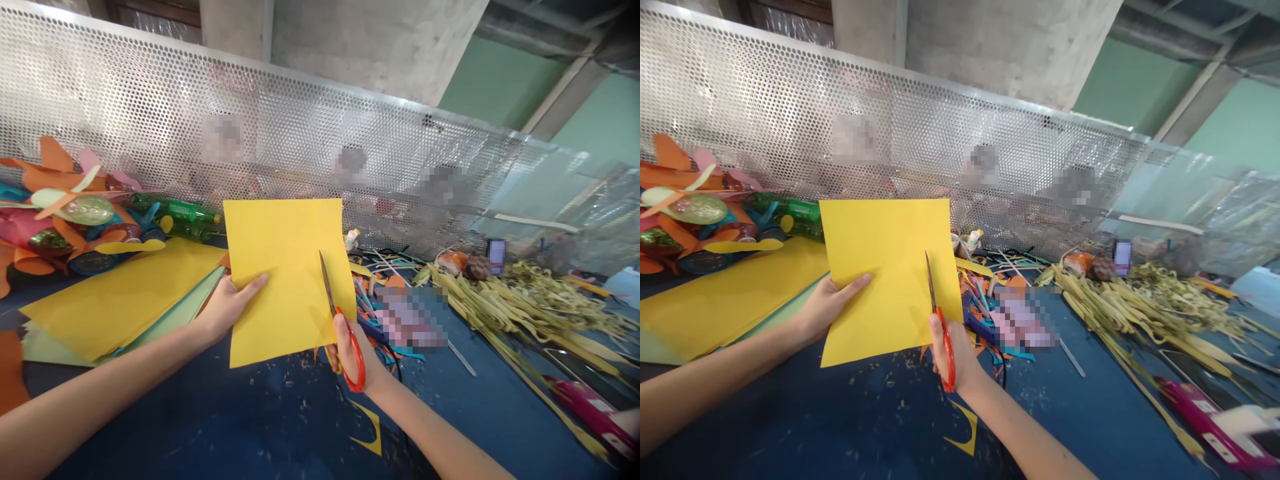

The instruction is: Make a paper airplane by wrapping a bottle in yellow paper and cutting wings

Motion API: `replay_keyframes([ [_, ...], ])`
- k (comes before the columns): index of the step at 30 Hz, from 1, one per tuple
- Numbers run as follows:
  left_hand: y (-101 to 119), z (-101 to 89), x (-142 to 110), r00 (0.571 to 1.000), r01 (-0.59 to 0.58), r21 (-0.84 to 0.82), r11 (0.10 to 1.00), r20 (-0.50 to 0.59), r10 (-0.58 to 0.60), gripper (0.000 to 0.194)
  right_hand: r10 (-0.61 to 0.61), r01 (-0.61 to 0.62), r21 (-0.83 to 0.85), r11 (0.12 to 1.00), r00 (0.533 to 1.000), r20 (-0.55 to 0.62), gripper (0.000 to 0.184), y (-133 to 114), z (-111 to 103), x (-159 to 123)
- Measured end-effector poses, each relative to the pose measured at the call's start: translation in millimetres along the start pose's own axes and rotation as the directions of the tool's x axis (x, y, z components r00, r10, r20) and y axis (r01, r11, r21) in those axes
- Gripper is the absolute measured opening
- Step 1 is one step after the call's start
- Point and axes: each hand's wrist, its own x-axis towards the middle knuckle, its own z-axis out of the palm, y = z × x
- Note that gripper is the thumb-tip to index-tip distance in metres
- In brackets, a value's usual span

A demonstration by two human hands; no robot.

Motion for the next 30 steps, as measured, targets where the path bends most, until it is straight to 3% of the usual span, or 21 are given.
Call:
replay_keyframes([
  [30, 1.0, 1.4, -1.6, 1.000, -0.009, -0.002, 1.000, 0.000, 0.009, 0.040, 0.024, -0.024, -0.010, 1.000, 1.000, -0.014, 0.058, 0.7, 0.5, 0.4],
])
